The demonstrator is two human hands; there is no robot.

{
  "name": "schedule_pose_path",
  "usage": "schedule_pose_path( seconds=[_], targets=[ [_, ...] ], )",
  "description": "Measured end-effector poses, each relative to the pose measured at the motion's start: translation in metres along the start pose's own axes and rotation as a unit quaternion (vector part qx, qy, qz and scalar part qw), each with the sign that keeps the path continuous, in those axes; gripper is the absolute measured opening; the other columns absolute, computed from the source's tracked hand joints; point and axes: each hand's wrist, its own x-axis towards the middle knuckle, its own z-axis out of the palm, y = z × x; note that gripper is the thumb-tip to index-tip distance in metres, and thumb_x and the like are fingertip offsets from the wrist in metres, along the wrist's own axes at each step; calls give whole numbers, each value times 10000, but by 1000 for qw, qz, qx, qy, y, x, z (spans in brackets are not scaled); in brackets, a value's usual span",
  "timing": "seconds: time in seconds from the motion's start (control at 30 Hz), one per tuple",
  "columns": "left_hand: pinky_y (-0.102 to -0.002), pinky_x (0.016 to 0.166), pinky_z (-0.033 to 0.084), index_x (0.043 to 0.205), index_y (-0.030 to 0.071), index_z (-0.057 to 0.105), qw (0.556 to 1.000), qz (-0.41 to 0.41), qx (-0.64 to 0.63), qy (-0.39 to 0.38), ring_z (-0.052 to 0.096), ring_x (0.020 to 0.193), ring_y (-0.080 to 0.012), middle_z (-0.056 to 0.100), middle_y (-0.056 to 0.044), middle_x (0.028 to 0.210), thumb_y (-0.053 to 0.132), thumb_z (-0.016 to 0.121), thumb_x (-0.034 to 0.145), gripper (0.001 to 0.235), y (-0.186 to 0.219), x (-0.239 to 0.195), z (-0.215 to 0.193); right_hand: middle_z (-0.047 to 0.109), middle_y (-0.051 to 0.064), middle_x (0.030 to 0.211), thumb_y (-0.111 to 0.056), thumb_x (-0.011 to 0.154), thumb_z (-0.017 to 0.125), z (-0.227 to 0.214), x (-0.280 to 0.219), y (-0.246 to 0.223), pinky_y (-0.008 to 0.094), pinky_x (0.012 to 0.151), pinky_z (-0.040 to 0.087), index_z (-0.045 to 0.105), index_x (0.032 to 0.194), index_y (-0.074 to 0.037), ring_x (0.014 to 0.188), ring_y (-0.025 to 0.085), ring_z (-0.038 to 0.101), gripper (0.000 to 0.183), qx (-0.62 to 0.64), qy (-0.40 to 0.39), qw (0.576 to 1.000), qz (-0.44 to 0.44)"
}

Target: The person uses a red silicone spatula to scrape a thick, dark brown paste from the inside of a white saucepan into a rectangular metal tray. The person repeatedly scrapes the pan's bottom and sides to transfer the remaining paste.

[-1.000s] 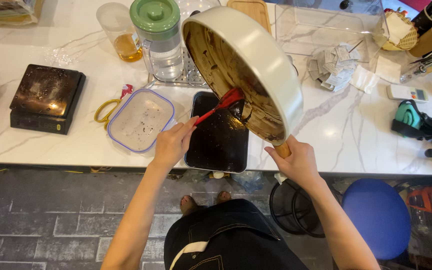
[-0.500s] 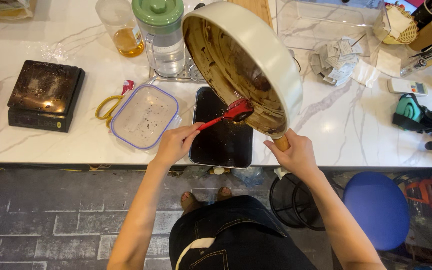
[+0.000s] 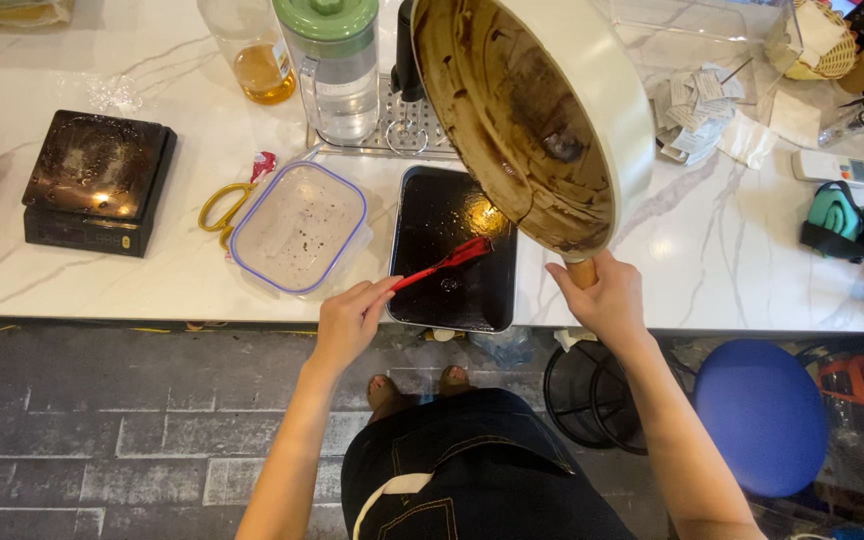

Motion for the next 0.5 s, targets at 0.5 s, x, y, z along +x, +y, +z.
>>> schedule_pose_path(
  seconds=[0.5],
  targets=[
    [-353, 532, 433, 1193, 155, 764, 987, 66, 119, 84, 546, 590, -221, 526, -57, 716, 83, 752, 929, 274, 22, 32, -11, 634, 157, 592, -316, 865, 808, -40, -28, 11, 433, 545, 501, 709, 1018, -16, 556, 375, 647, 350, -82, -46, 996, 2]
  ],
)
